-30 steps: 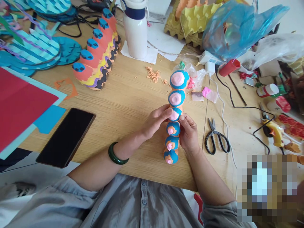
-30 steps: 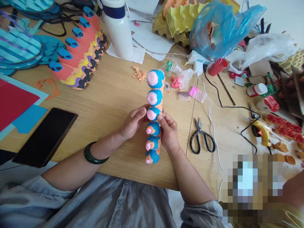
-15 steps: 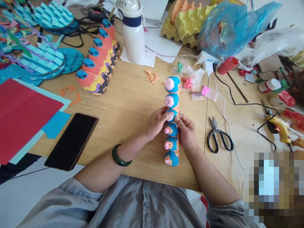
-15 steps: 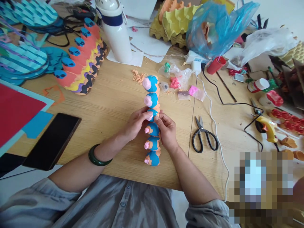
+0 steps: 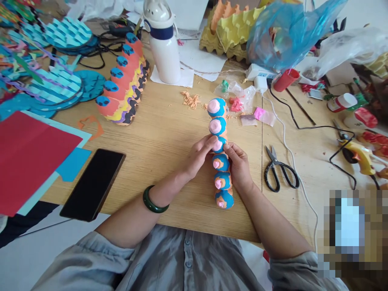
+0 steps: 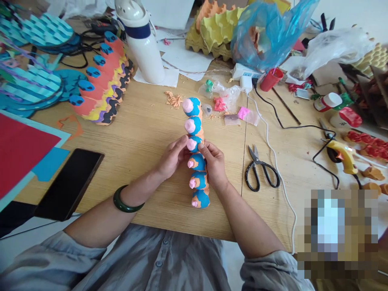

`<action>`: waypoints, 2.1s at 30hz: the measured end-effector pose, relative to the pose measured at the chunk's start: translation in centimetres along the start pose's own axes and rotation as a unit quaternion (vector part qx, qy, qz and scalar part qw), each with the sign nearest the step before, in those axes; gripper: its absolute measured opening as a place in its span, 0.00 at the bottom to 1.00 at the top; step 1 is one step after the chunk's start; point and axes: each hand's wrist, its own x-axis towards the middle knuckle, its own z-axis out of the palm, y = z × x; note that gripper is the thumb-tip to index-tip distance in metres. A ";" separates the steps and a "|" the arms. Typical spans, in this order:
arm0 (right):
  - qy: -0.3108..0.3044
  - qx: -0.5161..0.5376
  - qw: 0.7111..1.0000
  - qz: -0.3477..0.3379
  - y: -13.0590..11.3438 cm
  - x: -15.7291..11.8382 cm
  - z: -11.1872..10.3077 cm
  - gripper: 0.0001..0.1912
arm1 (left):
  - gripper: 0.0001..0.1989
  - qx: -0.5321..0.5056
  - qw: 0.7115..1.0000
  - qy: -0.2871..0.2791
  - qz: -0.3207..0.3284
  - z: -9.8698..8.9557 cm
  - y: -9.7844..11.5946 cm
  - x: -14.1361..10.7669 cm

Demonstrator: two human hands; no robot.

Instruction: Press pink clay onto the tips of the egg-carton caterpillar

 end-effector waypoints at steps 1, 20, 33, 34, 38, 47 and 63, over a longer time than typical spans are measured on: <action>0.000 0.001 1.000 0.001 0.0 0.0 0.0 0.13 | 0.25 0.007 1.000 0.005 0.005 0.0 0.0 0.0; 0.009 0.088 0.994 0.069 0.1 0.6 -0.2 0.16 | 0.49 0.013 0.998 0.038 0.044 -0.2 -1.2 0.1; 0.009 0.129 0.986 0.102 -0.5 1.0 -0.1 0.18 | 0.42 0.056 0.991 0.069 0.096 -0.4 -0.6 0.0; 0.009 0.128 0.986 0.102 -0.5 1.0 -0.1 0.17 | 0.43 0.058 0.991 0.071 0.096 -0.4 -0.7 0.0; -0.003 0.119 0.990 0.079 -0.5 0.8 -0.1 0.14 | 0.44 0.100 0.985 0.082 0.114 -0.4 -0.8 -0.2; -0.012 0.171 0.975 0.139 -0.8 1.0 -0.3 0.12 | 0.37 0.098 0.979 0.117 0.135 -0.2 -0.6 -0.3; -0.039 0.125 0.982 0.134 -1.0 0.9 -0.7 0.15 | 0.38 0.002 0.992 0.092 0.081 0.4 0.0 -0.1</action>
